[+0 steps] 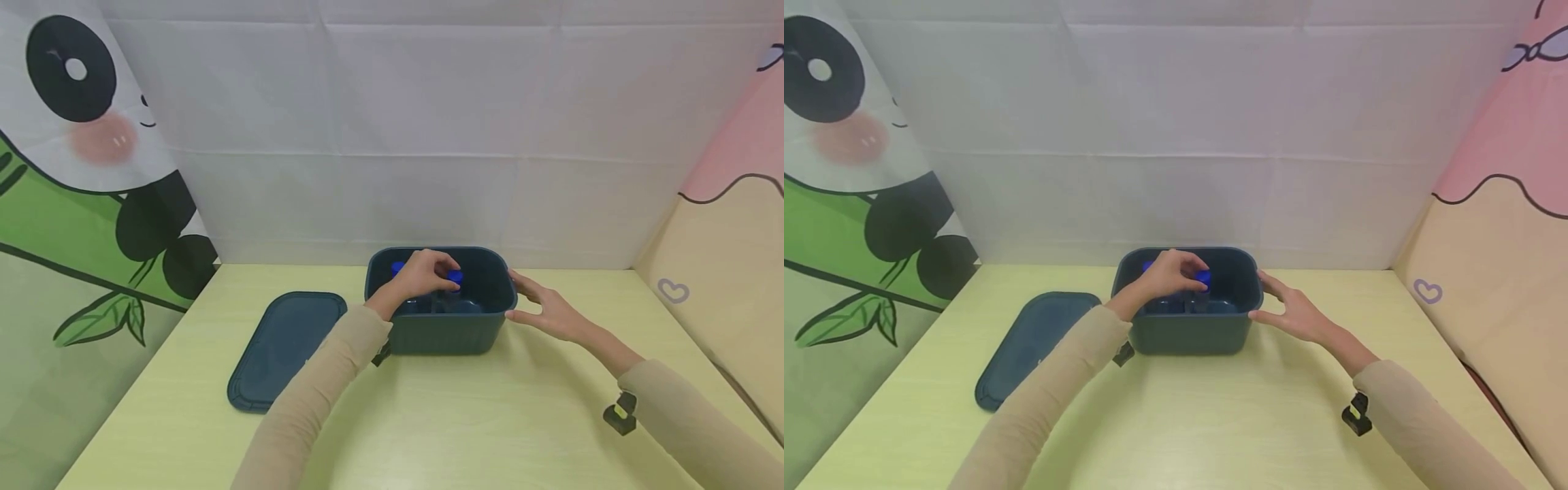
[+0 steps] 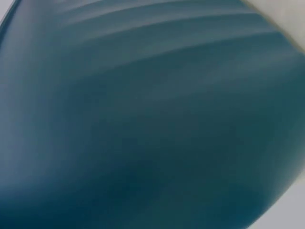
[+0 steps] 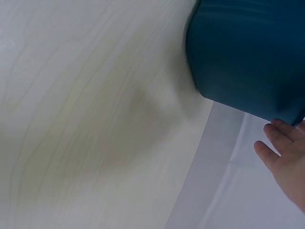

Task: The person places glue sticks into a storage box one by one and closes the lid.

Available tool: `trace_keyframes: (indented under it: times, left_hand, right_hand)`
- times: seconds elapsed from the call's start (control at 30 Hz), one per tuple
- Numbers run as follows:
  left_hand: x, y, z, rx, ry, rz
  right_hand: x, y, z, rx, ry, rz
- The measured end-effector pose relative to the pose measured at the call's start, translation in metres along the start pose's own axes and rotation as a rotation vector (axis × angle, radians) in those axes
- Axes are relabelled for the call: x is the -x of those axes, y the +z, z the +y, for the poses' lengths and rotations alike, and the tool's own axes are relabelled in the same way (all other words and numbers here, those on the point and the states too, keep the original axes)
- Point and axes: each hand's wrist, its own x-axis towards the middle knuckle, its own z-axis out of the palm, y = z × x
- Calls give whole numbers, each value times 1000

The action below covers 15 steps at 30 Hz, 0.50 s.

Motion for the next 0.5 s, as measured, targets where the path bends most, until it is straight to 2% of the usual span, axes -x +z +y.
trace_keyframes:
  times: [0.33, 0.5]
  left_hand:
    - [1, 4, -2, -162, 43, -15]
    - [2, 4, -1, -225, 34, 0]
  right_hand:
    - [1, 1, 0, -7, 3, -1]
    - [1, 1, 2, -8, 2, 2]
